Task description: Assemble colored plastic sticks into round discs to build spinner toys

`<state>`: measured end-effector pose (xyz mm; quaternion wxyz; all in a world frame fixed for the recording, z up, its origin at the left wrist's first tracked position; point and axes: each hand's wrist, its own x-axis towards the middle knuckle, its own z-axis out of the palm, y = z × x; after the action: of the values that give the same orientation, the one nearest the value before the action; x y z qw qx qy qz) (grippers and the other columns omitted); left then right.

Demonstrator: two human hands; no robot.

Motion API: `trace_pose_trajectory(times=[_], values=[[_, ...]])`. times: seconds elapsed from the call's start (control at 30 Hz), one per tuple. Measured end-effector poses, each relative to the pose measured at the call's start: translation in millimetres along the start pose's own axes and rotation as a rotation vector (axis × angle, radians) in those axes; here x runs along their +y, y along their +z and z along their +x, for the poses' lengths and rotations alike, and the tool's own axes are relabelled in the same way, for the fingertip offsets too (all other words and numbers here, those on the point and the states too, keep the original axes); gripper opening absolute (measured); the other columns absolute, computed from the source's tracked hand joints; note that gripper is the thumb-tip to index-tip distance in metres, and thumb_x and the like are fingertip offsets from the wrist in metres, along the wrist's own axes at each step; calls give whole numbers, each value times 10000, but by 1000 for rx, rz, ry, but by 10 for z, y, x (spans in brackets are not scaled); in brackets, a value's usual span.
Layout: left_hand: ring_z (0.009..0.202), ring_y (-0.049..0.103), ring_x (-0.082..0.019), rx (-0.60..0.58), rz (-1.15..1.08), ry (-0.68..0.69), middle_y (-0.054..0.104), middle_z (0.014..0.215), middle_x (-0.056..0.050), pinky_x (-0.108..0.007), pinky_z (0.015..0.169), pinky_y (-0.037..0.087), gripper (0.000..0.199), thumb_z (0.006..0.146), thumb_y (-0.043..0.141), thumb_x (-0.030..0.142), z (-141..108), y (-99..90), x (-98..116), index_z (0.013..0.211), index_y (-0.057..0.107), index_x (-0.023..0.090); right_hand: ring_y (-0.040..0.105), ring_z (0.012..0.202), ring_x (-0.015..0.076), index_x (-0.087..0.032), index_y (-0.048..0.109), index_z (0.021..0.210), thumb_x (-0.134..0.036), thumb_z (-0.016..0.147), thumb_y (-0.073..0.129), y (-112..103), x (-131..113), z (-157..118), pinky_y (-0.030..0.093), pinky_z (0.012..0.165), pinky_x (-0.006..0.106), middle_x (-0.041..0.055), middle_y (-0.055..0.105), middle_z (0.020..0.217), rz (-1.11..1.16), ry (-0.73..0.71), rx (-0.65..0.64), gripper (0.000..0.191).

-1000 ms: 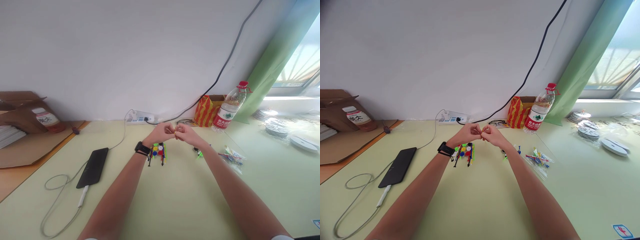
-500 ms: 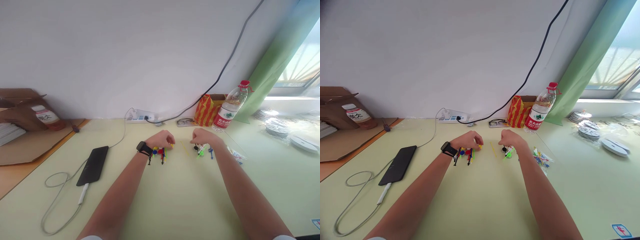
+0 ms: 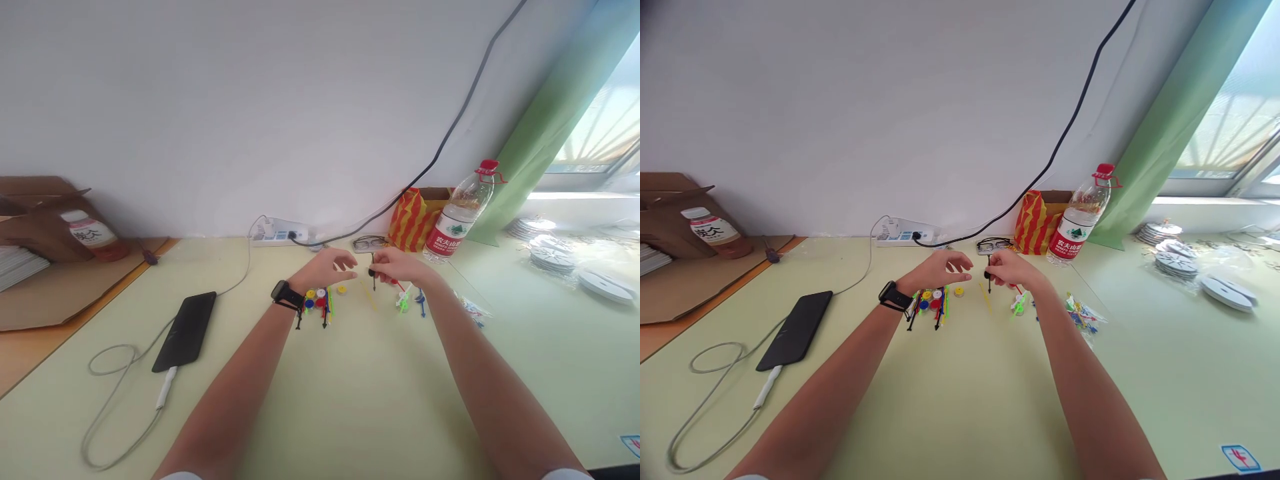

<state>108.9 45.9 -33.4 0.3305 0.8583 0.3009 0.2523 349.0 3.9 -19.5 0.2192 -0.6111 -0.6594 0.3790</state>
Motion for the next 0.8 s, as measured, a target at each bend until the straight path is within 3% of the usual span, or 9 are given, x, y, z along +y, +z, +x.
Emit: trace_pose_trajectory(times=[0.1,0.23,0.47,0.6,0.7,0.8], values=[[945,718,-191,17,-125,45,748,1160,-94,-320,853,577,344,863,747,419,28,52,99,1115,732,185,689,727,193,-199,621,805,-337,852,705,86,-93,4,517,601,269,71,741,785,203,-88,-2,169],[897,728,-185,70,-173,89,761,1051,-95,-335,883,587,266,889,728,391,52,84,129,1019,735,159,675,775,172,-195,635,833,-250,808,660,171,-180,-7,539,726,283,42,706,798,350,-133,-18,65],[814,711,-176,69,-142,93,768,899,-72,-296,789,566,243,877,717,385,42,69,123,951,755,157,544,657,124,-213,579,866,-242,751,622,246,-149,54,463,647,246,-28,575,706,429,-179,-67,126],[758,686,-158,47,-177,82,749,849,-50,-274,717,544,207,839,734,363,29,104,113,843,706,158,470,595,122,-231,566,899,-253,834,516,284,-101,89,365,544,224,-44,522,674,274,-143,-21,85],[727,686,-166,-1,-134,30,743,808,-39,-261,643,515,189,778,772,335,32,159,59,802,697,164,586,749,153,-225,643,986,-217,859,500,263,-36,98,422,602,234,23,675,898,-14,-73,34,191],[825,720,-206,-73,-57,11,784,910,-60,-282,693,523,212,726,800,303,41,245,-32,895,774,177,655,873,194,-208,695,1053,-200,850,566,229,60,107,464,664,253,79,732,1085,-248,-19,45,240]])
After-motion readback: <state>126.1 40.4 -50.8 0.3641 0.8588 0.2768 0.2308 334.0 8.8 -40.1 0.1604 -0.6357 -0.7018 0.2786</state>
